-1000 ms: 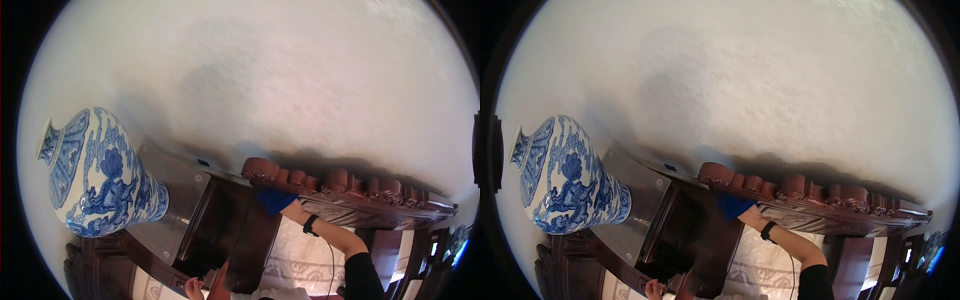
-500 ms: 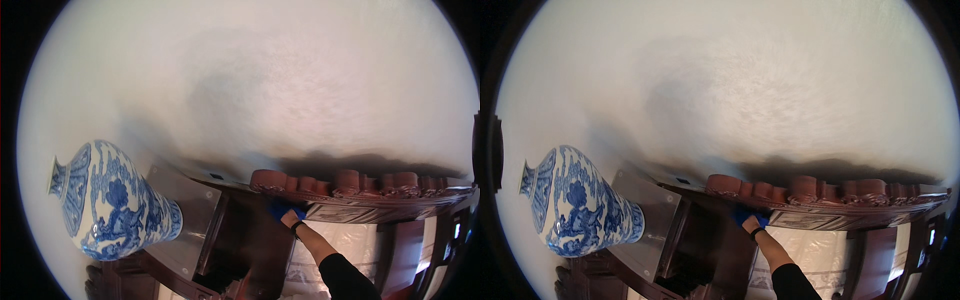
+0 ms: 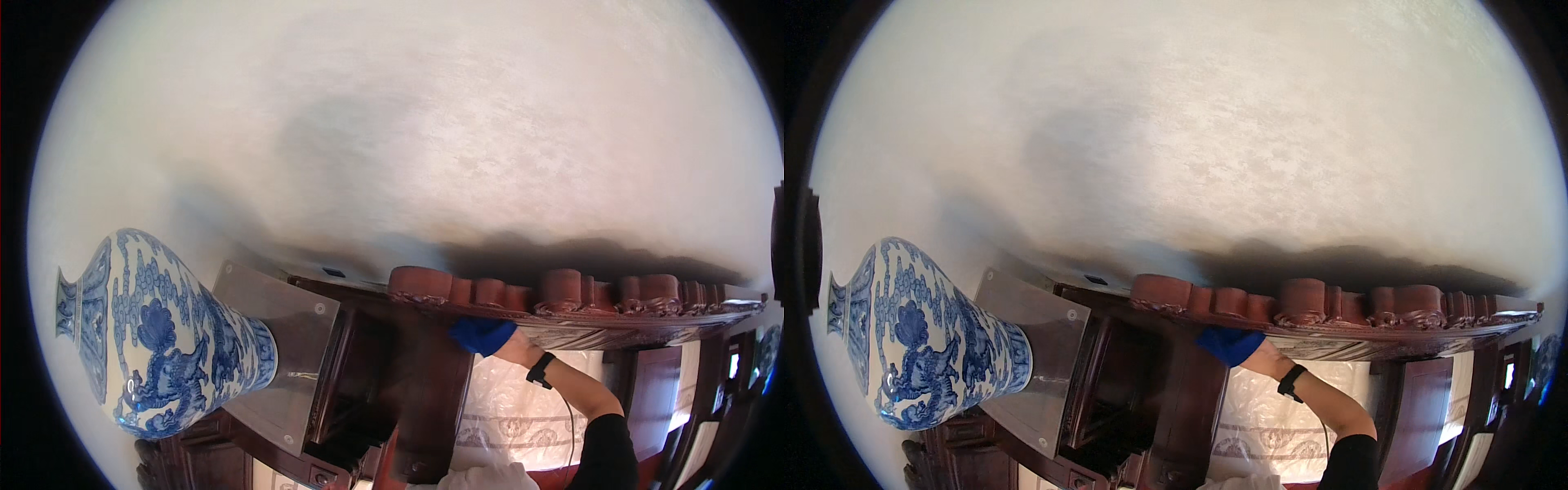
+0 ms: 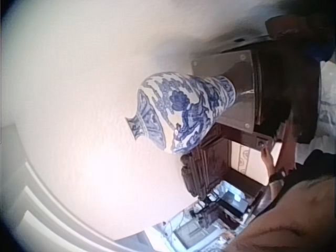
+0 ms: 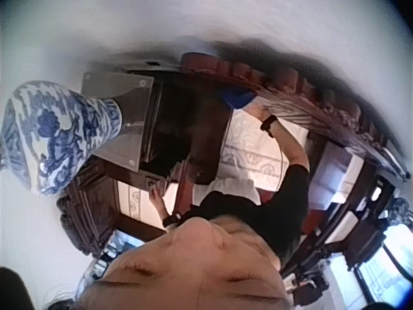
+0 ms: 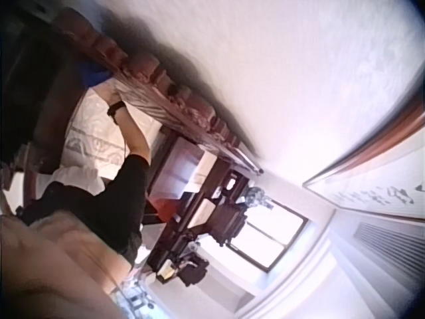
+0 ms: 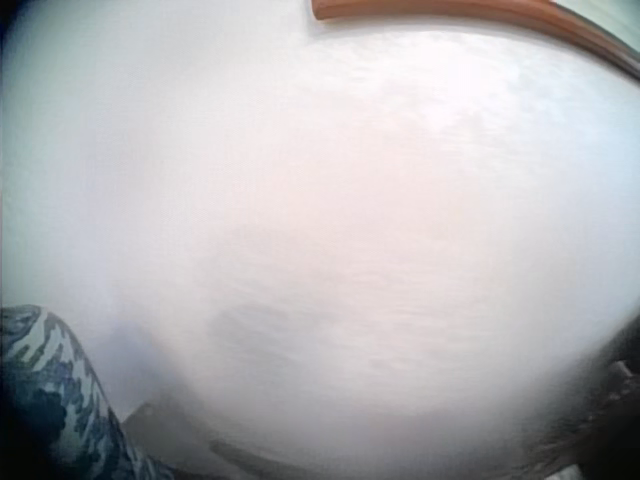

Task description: Wiping a wooden side table and a large decorative vase with a blue cloth.

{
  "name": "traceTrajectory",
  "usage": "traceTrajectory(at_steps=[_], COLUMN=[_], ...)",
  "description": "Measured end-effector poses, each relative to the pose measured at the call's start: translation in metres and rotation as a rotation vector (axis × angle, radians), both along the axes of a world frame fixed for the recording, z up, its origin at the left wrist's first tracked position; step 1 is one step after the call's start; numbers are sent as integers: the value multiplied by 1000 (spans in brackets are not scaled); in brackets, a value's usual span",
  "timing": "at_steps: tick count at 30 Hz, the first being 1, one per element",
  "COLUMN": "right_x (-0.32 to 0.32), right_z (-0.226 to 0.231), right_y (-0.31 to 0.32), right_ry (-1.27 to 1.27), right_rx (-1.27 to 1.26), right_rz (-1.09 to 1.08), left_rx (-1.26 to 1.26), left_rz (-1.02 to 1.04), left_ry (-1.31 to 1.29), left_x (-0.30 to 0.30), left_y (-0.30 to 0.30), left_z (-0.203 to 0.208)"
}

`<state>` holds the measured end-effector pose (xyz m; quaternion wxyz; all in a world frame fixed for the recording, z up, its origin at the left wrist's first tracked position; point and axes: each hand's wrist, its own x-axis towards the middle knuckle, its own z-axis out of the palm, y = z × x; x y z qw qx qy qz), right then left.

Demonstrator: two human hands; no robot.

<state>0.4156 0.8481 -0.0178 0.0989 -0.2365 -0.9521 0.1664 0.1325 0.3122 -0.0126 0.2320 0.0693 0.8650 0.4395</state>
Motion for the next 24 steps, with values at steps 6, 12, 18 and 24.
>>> traceTrajectory(at_steps=[6,12,18,24], right_x=[19,10,-73,-117], right_z=[7,-56,-22,-72], right_y=[-2,-8,14,8], right_ry=[-366,-201,140,393], right_rx=[313,495,422,-63], right_rz=[103,105,129,10], left_rx=[29,58,99,127], left_rz=[-23,-15,-18,15], left_ry=[-62,37,61,0], left_x=[2,9,11,9], left_y=[1,15,14,19], left_z=[0,24,44,40])
